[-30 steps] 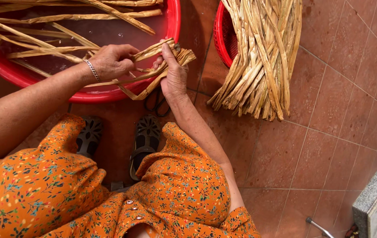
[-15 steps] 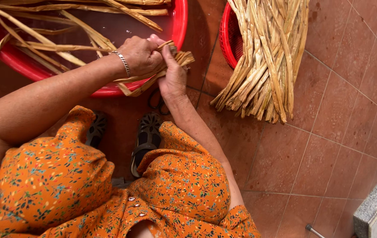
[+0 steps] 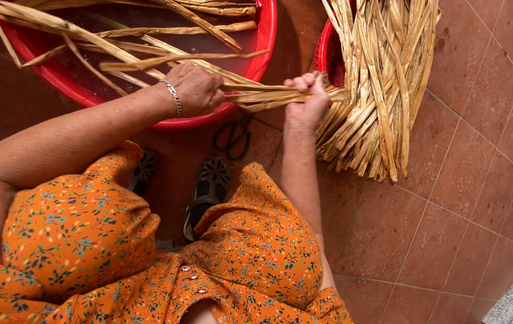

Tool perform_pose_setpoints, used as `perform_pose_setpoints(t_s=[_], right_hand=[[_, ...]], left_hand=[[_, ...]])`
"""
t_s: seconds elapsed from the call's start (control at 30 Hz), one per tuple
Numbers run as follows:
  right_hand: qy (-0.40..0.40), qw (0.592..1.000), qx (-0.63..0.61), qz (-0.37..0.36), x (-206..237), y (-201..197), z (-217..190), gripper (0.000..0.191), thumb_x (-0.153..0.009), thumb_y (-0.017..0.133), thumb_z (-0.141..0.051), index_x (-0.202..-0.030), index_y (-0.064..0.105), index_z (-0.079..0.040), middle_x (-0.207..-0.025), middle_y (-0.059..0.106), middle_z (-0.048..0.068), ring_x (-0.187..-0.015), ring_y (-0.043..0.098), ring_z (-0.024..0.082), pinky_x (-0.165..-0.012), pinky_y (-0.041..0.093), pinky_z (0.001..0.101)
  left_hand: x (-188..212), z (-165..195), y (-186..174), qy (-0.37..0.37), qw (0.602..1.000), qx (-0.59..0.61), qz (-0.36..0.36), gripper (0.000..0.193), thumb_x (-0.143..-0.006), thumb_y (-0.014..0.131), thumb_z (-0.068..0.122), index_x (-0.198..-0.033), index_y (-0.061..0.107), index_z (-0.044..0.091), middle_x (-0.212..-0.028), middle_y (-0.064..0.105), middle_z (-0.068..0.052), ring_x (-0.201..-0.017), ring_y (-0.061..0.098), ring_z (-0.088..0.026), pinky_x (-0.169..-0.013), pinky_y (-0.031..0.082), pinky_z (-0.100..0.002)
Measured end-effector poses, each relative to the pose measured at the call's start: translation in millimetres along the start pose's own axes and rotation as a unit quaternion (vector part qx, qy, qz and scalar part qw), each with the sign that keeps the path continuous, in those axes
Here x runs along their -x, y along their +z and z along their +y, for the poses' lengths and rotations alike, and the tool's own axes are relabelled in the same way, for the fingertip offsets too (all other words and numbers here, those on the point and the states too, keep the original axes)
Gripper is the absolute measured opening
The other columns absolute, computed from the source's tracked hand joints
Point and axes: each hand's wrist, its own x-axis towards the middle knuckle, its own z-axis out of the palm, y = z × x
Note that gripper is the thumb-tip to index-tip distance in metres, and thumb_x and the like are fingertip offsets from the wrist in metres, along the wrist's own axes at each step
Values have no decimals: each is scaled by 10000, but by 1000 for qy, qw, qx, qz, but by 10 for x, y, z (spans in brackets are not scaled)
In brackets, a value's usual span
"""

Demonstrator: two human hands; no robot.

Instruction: The person sits on a tiled floor and soaks dried palm leaf strips in a red basin of water, dipping and pulling each strip through the water and folding some strips before setting them aside. They work through the pile of strips one at a time, wetting them in the basin.

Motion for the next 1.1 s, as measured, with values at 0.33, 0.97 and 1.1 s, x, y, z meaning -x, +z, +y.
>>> perform_pose_setpoints(t_s=[0.33, 0.97, 1.1], right_hand=[[-81, 991, 15, 104, -192, -223, -674, 285, -1088, 366, -183, -931, 551, -35, -635, 534, 37, -427, 428, 121, -427, 430, 335], [-195, 965, 62, 165, -444, -498, -1623, 212, -1072, 426, -112, -966, 555, 18, -645, 547, 74, -425, 403, 121, -392, 387, 300], [-208, 962, 75, 157, -258, -216, -1640, 224, -1072, 448, -140, -954, 576, 1, -673, 553, 79, -464, 449, 129, -421, 426, 312]], left_hand=[[341, -403, 63, 5, 998, -55, 2, 248, -953, 410, 242, -834, 566, 90, -529, 541, -104, -484, 541, -293, -583, 492, -480], [1058, -1517, -110, -94, 994, -43, 25, 299, -1006, 546, 360, -1189, 719, 199, -1150, 682, -159, -1131, 642, -379, -959, 516, -523], [997, -1420, -299, -274, 945, -63, -169, 331, -1032, 534, 271, -1285, 740, 219, -1265, 749, -176, -1170, 692, -387, -1023, 540, -499]])
